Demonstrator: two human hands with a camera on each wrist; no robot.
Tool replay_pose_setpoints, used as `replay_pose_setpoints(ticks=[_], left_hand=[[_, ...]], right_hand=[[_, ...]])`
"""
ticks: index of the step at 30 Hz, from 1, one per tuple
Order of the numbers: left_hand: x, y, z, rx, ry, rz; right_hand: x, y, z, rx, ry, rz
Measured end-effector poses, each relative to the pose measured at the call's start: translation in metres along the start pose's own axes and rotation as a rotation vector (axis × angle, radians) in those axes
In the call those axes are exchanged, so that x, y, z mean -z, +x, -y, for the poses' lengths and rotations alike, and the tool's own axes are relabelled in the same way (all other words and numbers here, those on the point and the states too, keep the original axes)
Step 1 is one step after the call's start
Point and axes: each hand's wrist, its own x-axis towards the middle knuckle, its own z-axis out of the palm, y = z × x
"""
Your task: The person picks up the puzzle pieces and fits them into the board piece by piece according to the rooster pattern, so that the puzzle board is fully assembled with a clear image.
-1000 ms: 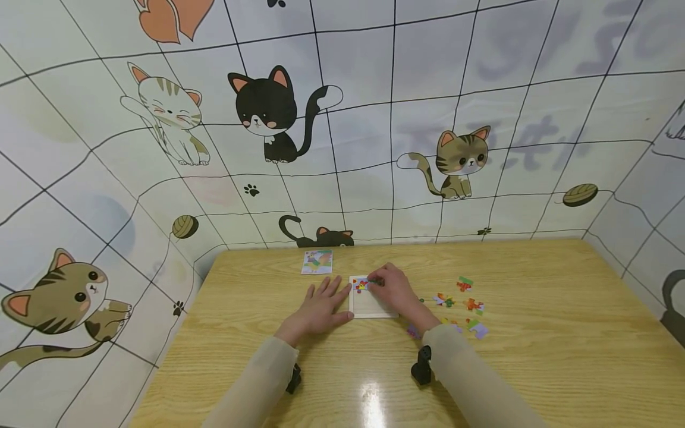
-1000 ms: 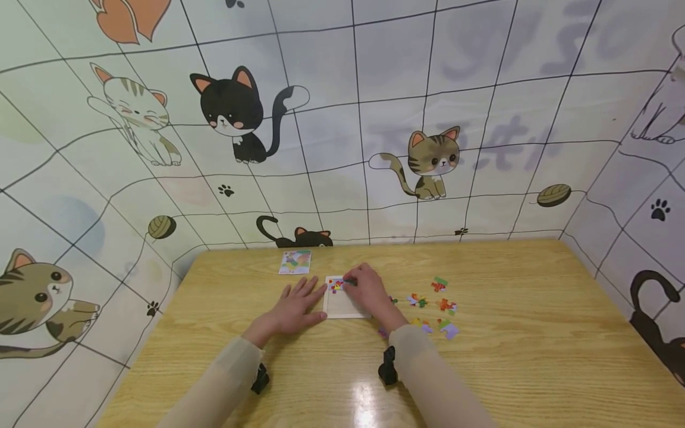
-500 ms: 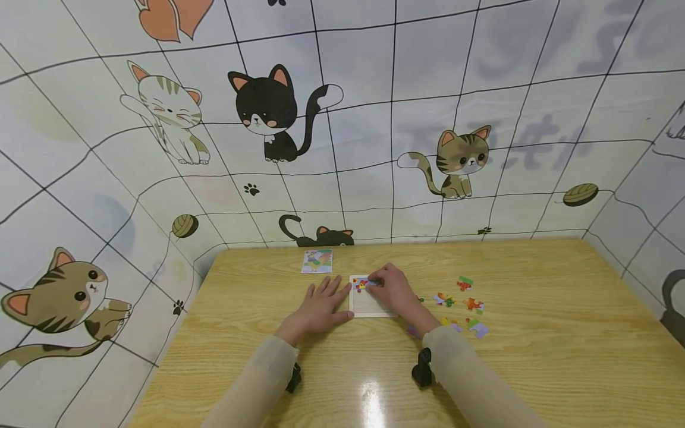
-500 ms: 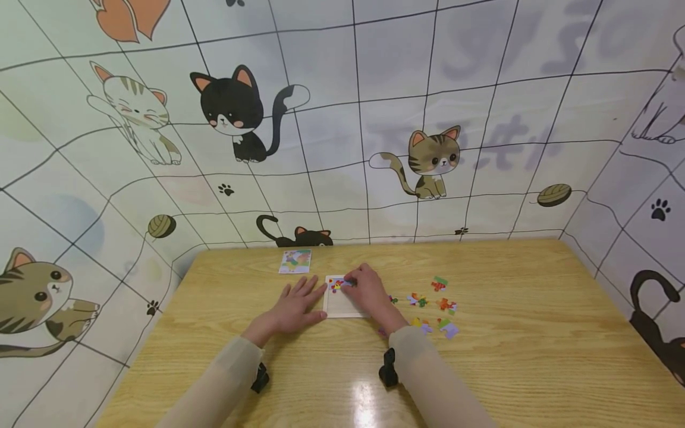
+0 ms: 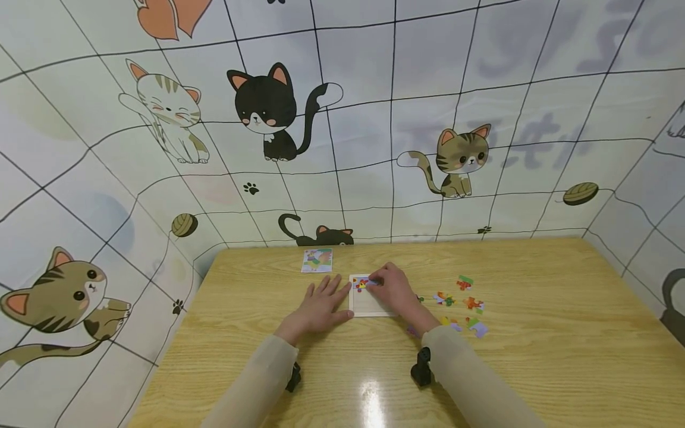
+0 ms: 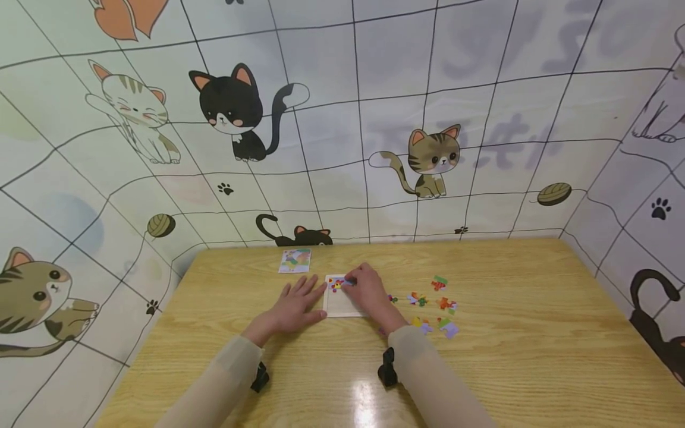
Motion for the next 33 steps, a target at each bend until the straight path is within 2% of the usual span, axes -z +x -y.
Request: replay_pose_setpoints(ticks=[10,18,24,29,33], left_hand=[[-0.002,-0.001,0.002,-0.002,0.0,-0.005],[-0.001,0.0,0.001,0.002,0.017,-0.002],[-0.005,0.003,0.002,0.001,0.022,0.006],[-0.004,0.003,0.001,-0.001,0.018,-0.001],[-0.003,0.001,-0.001,0.005,0.0,0.0]], right_hand=[[-0.003,0.001,0.0,0.021,0.015,-0.025],[0.011,0.0,0.0,0.046,0.026,0.045],[0.048,-0.01,-0.016,0.024,0.167,0.069],[0.086,-0.02,-0.041,-0.002,0.157,0.062],[0.114,-0.029,-0.063,-0.067,0.138,0.061]])
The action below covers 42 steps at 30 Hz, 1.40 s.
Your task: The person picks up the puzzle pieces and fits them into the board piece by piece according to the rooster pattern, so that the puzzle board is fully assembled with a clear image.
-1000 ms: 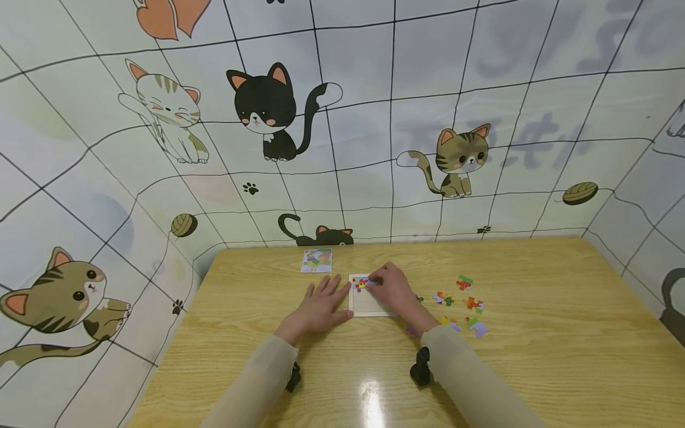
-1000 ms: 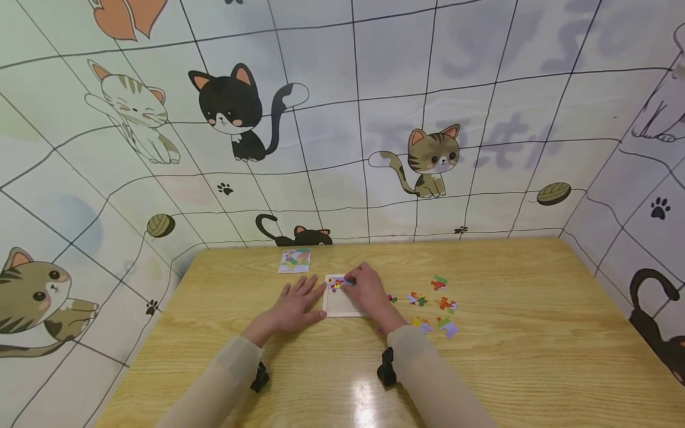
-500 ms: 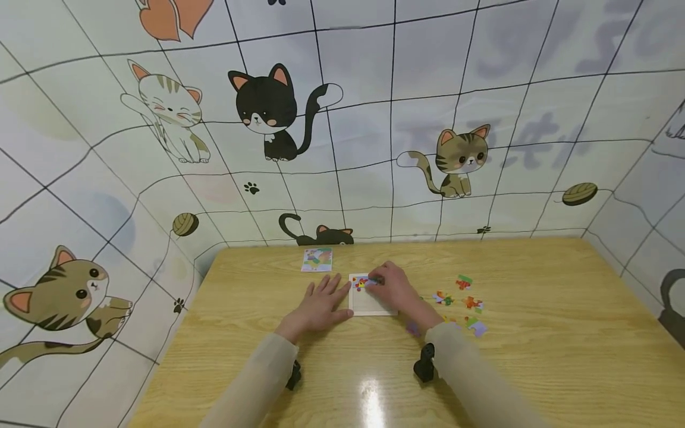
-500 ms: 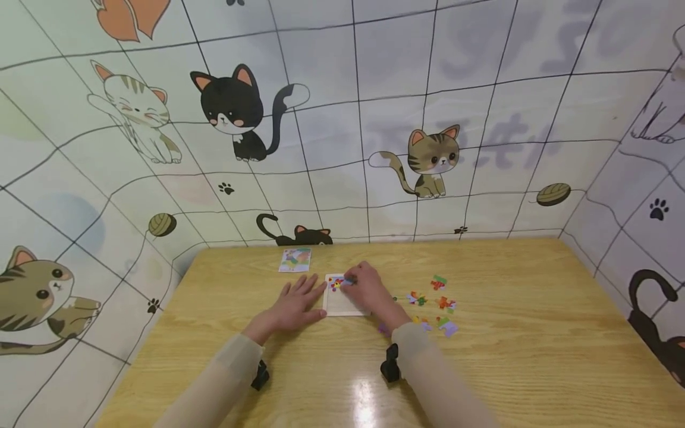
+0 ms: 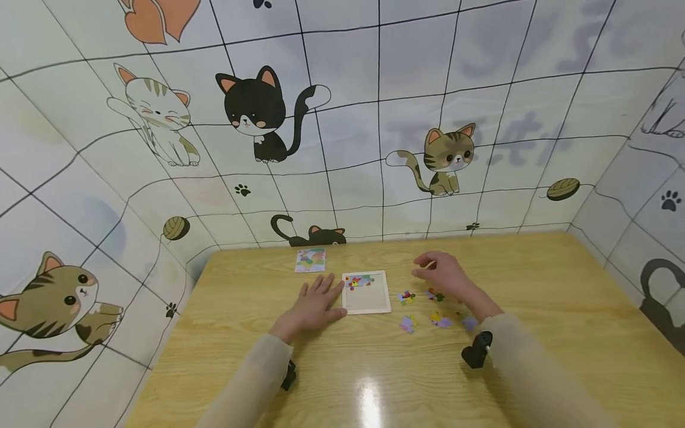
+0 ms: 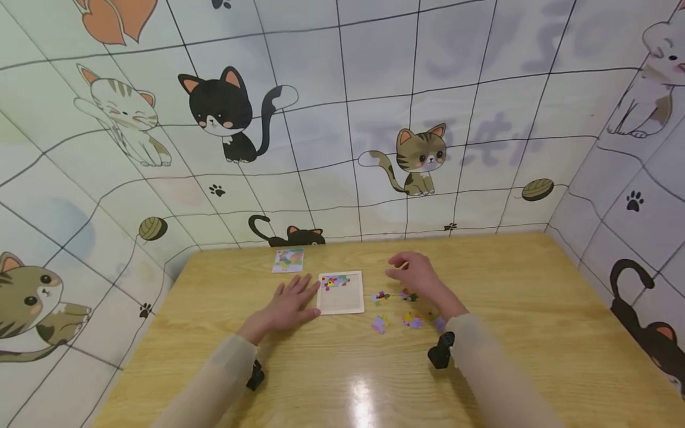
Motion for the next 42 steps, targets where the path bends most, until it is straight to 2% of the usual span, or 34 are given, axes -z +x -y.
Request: replay_pose_setpoints(ticks=[3,6,12,15,24,34,42], left_hand=[[0.0,-0.001,0.0,0.005,-0.006,0.004],[0.0,-0.001,0.0,0.004,-0.014,0.004],[0.001,-0.001,0.0,-0.006,-0.015,0.003],[0.001,0.0,0.002,-0.013,-0.011,0.0],[0.0,0.001,0.005,-0.007,-0.02,0.005],[0.001,0.0,0.002,-0.003,-0.02,0.013],[0.0,-0.001,0.002,0.005,-0.017,0.003]], right_hand=[[0.019,-0.006,-0.011,-0.033,-0.015,0.0],[0.035,-0.012,-0.023,-0.028,-0.053,-0.023],[0.052,-0.024,-0.047,-0.075,-0.067,-0.05],[0.054,-0.024,-0.057,-0.114,-0.038,-0.032],[0.056,-0.024,-0.06,-0.111,-0.065,0.026],[0.05,-0.028,-0.063,-0.091,-0.125,0.0],[0.05,-0.026,-0.059,-0.068,-0.132,0.015]])
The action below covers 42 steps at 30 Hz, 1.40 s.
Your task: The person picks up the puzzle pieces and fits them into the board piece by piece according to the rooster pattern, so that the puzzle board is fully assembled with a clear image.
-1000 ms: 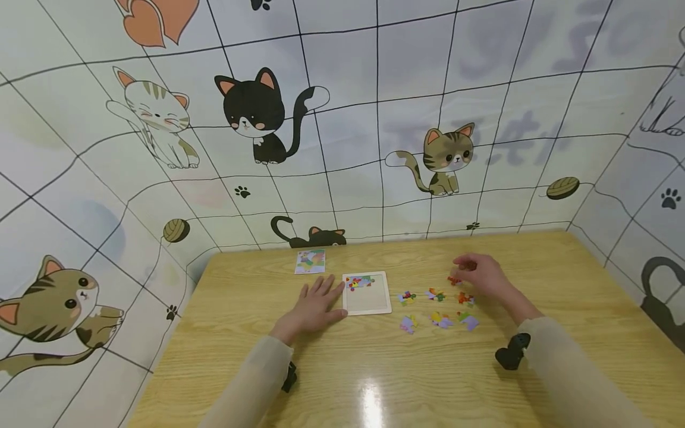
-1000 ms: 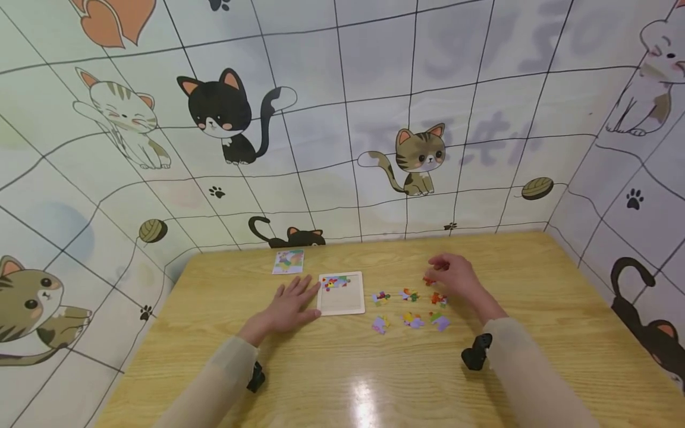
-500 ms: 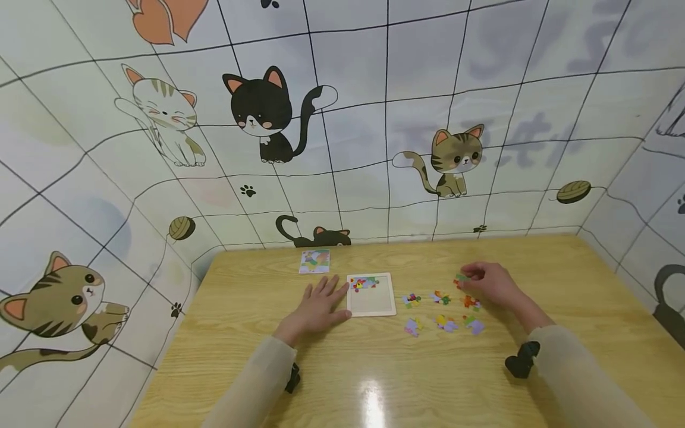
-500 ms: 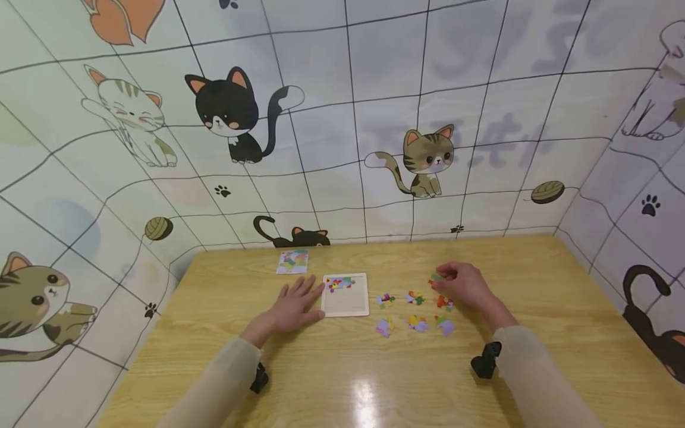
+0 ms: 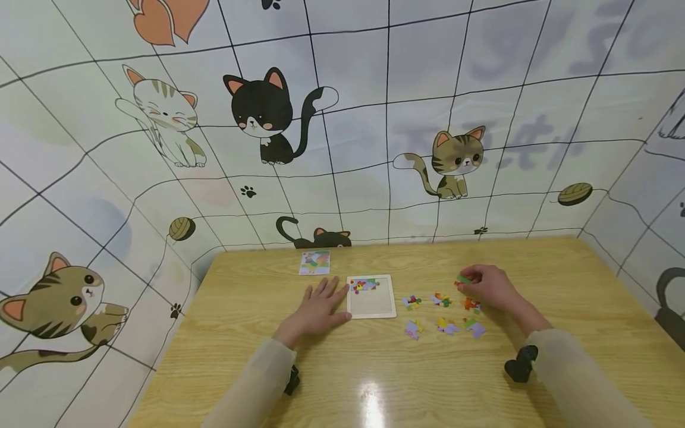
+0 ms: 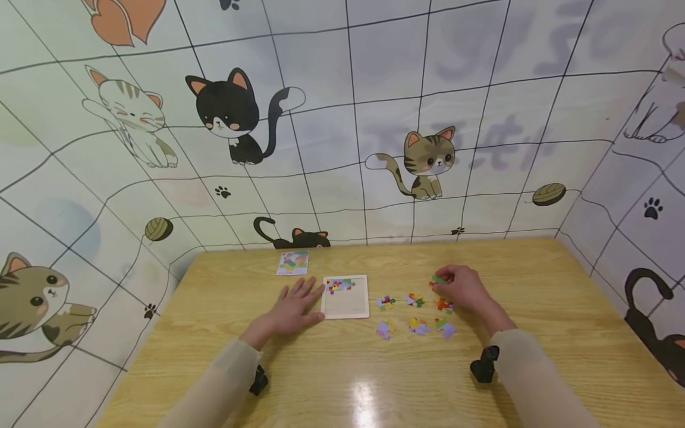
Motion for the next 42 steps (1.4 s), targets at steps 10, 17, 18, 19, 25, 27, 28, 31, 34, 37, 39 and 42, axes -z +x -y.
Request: replay_pose_setpoints(ticks=[10,17,18,19,25,27,28,31,34,37,39,42], left_hand=[[-0.002,0.001,0.003,-0.01,-0.003,-0.005],[-0.002,0.0,0.003,-0.008,-0.018,-0.005],[-0.002,0.0,0.003,-0.008,-0.017,-0.005],[-0.002,0.0,0.003,-0.007,-0.016,-0.005],[-0.002,0.001,0.003,-0.008,-0.008,-0.009],[-0.002,0.001,0.003,-0.01,-0.006,-0.009],[-0.002,0.001,0.003,-0.011,-0.005,-0.009],[-0.002,0.0,0.003,-0.013,-0.005,-0.009],[-0.001,0.0,0.003,-0.012,-0.002,-0.007],[0.0,0.0,0.003,-0.009,-0.001,-0.004],[0.0,0.0,0.002,-0.009,0.001,-0.005],[0.0,0.0,0.002,-0.009,-0.002,-0.005]], right_hand=[[0.0,0.0,-0.001,0.021,0.016,0.016],[0.002,0.0,-0.001,0.025,0.053,0.034],[0.003,-0.001,0.0,0.025,0.054,0.037],[0.003,-0.001,0.0,0.025,0.055,0.039],[0.004,-0.001,-0.002,0.021,0.063,0.028],[0.003,-0.001,-0.003,0.03,0.058,0.014],[0.003,-0.001,-0.004,0.039,0.056,0.008],[0.002,-0.001,-0.003,0.046,0.052,-0.015],[0.0,0.001,0.0,0.051,0.065,-0.021],[-0.003,0.004,0.004,0.054,0.074,-0.029],[-0.006,0.006,0.008,0.065,0.082,-0.03],[-0.012,0.009,0.016,0.073,0.103,-0.024]])
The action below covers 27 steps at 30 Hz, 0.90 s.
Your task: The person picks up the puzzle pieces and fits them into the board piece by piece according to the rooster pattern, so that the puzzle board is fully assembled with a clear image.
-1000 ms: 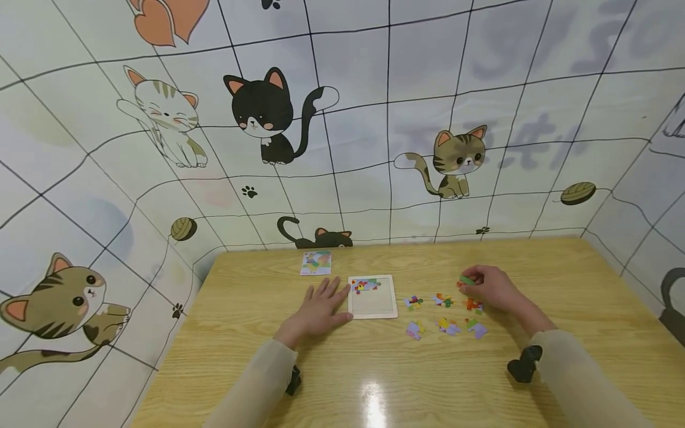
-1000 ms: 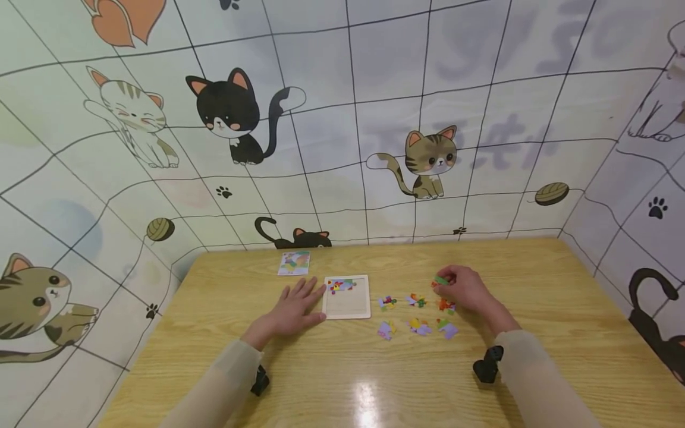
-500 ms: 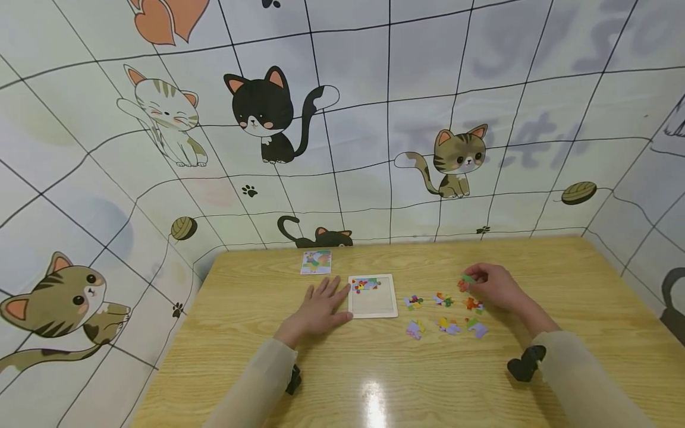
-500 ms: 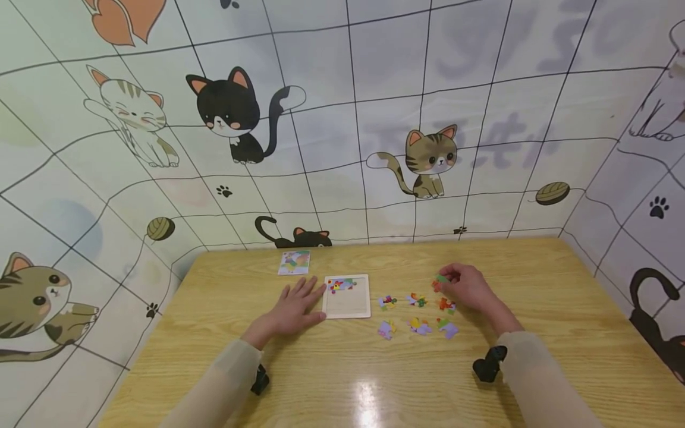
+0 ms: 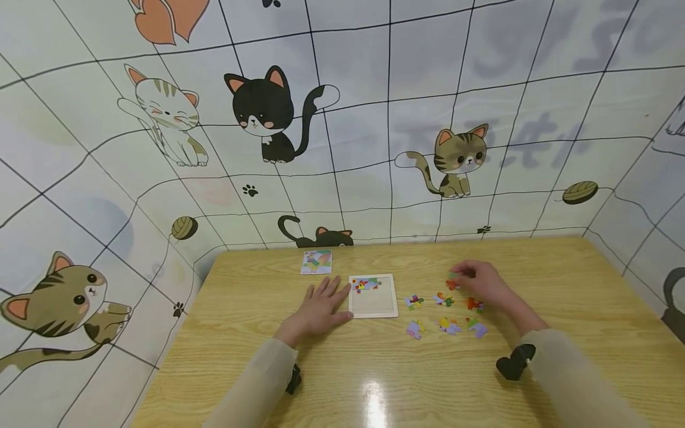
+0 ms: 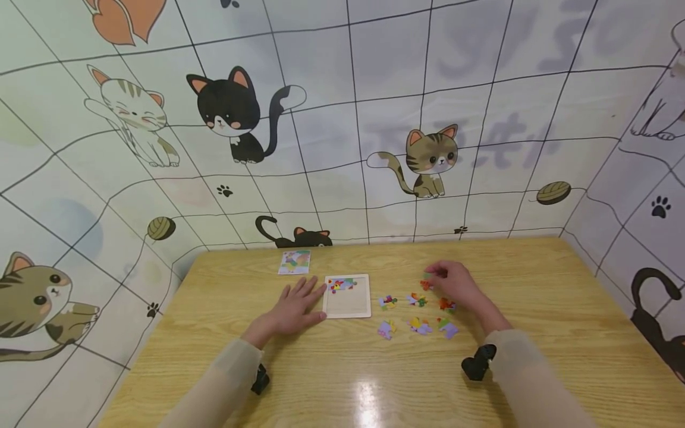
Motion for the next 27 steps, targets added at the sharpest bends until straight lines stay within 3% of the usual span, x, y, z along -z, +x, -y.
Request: replay_pose_setpoints(ticks=[19,27], left_hand=[[0.0,0.001,-0.001,0.008,0.002,0.008],[0.002,0.0,-0.003,0.016,0.0,0.012]], right_hand=[[-0.057,0.035,0.048,0.023,0.131,0.086],[-0.073,0.042,0.063,0.037,0.146,0.101]])
